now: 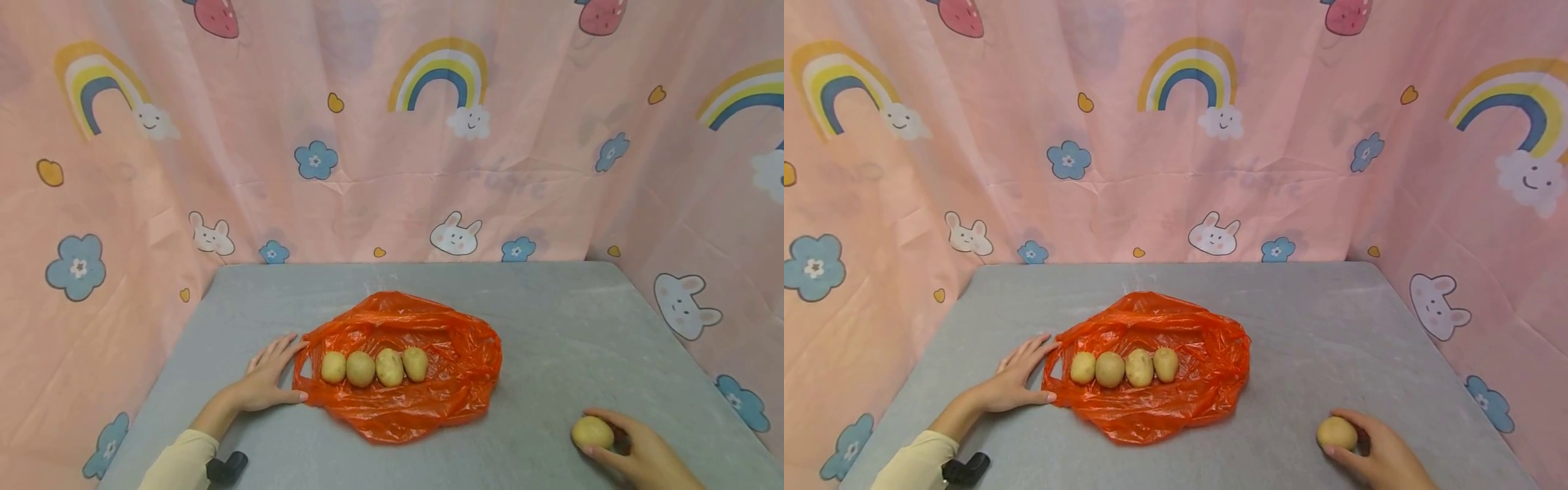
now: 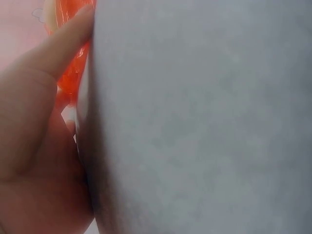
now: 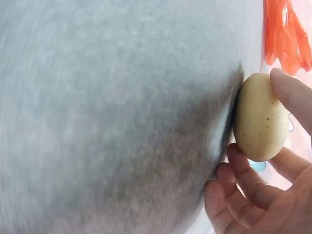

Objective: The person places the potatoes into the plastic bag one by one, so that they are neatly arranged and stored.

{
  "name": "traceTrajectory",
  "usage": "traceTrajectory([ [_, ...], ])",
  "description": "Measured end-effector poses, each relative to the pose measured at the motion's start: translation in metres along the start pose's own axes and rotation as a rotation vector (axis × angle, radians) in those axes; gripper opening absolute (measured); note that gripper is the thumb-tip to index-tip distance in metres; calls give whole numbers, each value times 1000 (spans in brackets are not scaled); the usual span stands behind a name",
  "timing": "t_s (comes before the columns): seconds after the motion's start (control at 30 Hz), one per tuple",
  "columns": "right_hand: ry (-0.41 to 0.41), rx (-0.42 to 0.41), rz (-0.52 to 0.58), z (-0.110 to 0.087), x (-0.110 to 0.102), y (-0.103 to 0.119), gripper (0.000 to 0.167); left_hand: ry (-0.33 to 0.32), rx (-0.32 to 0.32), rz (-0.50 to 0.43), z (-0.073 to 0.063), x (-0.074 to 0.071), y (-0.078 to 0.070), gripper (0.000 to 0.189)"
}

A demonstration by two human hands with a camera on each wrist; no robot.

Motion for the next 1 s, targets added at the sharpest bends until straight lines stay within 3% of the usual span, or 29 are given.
traceTrajectory([
  [0.27,-69,38,28,1,2,7,76,12,3,5,1,-2,-5,98],
  [0.6,-188,-52,56,4,-4,24,70,17,-22,14,3,0,0,99],
  [0.8,-289,-146,86,6,-5,31,64,30,-23,16,2,-4,-6,99],
  [1.0,-301,-208,289,8,-7,36,61,33,-23,29,1,-5,-7,98],
])
Point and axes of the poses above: each hand's wrist, its own z-axis towards the middle knuckle, its own x-axis out of the palm, y = z × x, the point moved 3 cm from there along z, towards the middle knuckle, and after that the axes turned 9 degrees about -y, right-handed, at the moved point
